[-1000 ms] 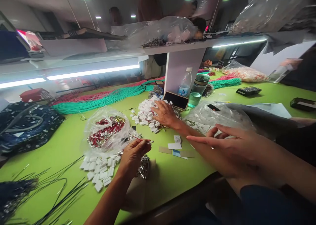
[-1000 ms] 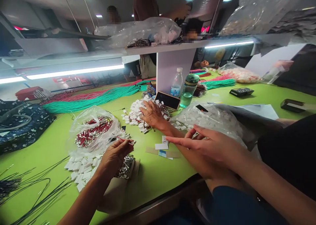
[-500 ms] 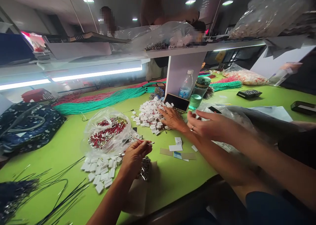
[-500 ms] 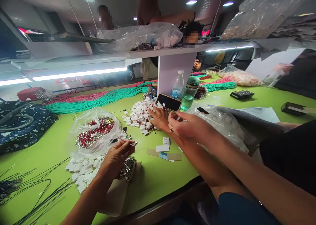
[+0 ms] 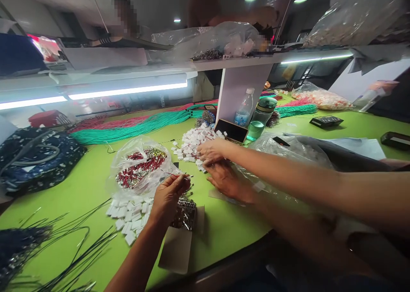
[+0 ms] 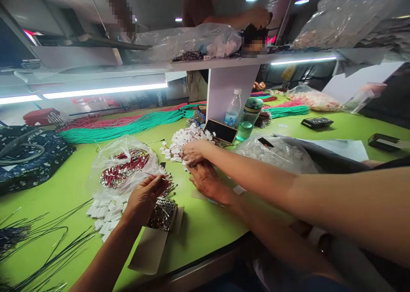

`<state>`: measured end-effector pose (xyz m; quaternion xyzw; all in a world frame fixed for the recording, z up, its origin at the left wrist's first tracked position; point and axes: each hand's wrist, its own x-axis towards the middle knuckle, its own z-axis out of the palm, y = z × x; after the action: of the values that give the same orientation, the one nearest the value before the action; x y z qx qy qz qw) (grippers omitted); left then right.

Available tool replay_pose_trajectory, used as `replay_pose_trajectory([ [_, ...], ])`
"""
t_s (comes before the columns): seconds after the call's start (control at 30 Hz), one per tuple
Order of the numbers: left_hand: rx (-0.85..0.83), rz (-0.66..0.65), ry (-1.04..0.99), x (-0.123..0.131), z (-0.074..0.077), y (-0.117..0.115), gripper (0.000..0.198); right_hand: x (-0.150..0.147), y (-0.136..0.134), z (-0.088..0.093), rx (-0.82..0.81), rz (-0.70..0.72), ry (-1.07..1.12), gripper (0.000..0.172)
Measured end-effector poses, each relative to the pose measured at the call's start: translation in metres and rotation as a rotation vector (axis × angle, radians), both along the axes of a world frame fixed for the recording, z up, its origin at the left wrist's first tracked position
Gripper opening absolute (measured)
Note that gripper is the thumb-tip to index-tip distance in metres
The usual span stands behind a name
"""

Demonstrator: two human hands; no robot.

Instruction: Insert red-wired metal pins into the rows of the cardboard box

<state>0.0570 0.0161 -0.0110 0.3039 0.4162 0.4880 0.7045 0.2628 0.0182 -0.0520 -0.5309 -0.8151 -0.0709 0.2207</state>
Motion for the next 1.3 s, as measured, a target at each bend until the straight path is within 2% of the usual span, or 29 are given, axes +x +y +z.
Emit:
replay_pose_trajectory([
  [0.1,0.008,0.041,0.009,-0.003,0.001,0.003,0.03,0.0,-0.013,-0.012,-0.01,-0.052,0.04,0.052],
  [0.23,0.009,0.031,0.019,-0.002,0.002,0.004,0.029,0.002,-0.023,-0.011,-0.025,-0.056,0.095,0.041],
  [0.3,0.004,0.03,0.016,-0.001,0.002,0.003,0.03,-0.001,-0.029,-0.004,-0.03,0.002,0.141,0.032],
  [0.43,-0.012,0.049,0.004,0.0,0.002,0.002,0.035,-0.018,-0.038,0.019,-0.079,0.149,0.387,0.025],
  [0.57,0.03,0.024,0.038,0.0,0.001,0.001,0.035,-0.037,-0.034,0.039,-0.195,0.147,0.672,0.023],
  [0.63,0.044,0.009,0.038,-0.001,0.001,0.0,0.035,-0.044,-0.029,0.044,-0.265,0.196,0.816,0.021],
  [0.73,0.055,-0.008,0.031,-0.004,0.002,-0.002,0.034,-0.051,-0.023,0.044,-0.288,0.278,0.908,0.015],
  [0.97,0.022,-0.022,0.103,-0.016,0.001,-0.012,0.035,-0.056,-0.022,0.037,-0.412,0.313,0.998,0.014],
  [1.13,0.055,-0.047,0.147,-0.018,-0.006,-0.016,0.032,-0.055,-0.024,0.035,-0.324,0.302,0.965,0.007],
  [1.3,0.046,0.0,0.152,-0.015,-0.009,-0.02,0.03,-0.056,-0.025,0.034,-0.502,0.304,1.154,0.008],
])
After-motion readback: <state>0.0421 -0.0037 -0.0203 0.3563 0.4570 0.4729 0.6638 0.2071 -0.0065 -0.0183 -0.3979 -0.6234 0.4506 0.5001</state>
